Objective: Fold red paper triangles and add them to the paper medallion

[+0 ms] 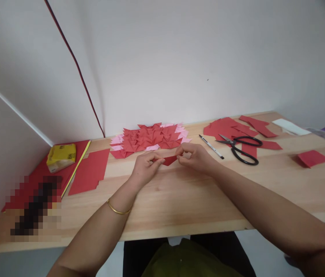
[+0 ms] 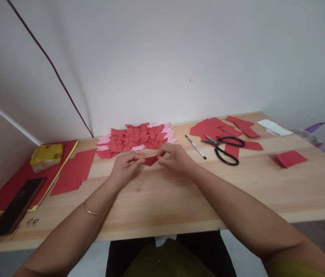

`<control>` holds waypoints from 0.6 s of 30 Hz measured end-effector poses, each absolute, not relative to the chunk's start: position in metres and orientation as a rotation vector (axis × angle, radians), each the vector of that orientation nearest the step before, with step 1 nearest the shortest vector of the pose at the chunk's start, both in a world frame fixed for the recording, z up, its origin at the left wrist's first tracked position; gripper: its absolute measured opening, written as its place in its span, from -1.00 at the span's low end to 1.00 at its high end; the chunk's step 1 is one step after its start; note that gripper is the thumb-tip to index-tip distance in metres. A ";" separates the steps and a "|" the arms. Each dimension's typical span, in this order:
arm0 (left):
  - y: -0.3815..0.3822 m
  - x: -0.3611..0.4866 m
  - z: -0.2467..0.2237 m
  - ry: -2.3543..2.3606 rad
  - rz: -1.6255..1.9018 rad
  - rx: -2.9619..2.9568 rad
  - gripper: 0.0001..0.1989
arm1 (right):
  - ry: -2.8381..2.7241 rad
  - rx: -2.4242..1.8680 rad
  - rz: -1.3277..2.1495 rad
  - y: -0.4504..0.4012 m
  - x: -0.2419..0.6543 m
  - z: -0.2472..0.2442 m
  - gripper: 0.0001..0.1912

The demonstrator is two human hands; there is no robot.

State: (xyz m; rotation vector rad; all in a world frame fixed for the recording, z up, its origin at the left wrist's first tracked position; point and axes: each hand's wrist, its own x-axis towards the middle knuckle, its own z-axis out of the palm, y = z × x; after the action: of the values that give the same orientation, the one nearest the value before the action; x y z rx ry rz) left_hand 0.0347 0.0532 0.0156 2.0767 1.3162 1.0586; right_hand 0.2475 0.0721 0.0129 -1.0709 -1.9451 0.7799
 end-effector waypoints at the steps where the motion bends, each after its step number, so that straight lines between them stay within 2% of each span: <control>1: 0.053 0.034 0.016 1.353 1.041 1.997 -0.84 | -1.938 -1.100 0.855 0.072 0.248 0.013 -0.91; 5: 0.056 0.031 0.017 1.404 1.018 1.676 -0.77 | -1.913 -1.159 1.111 0.074 0.251 0.016 -0.84; 11: 0.060 0.028 0.011 1.306 0.908 1.548 -0.72 | -2.022 -1.224 1.133 0.076 0.257 0.020 -0.82; 18: 0.058 0.035 0.002 1.590 0.766 2.133 -0.82 | -2.196 -1.461 0.584 0.075 0.248 0.002 -0.90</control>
State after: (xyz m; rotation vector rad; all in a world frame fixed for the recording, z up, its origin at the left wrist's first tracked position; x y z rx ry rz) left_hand 0.0351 0.0584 0.0024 2.1333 1.5904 0.7659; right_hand 0.2484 0.0750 0.0019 -1.4613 -2.1964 0.5841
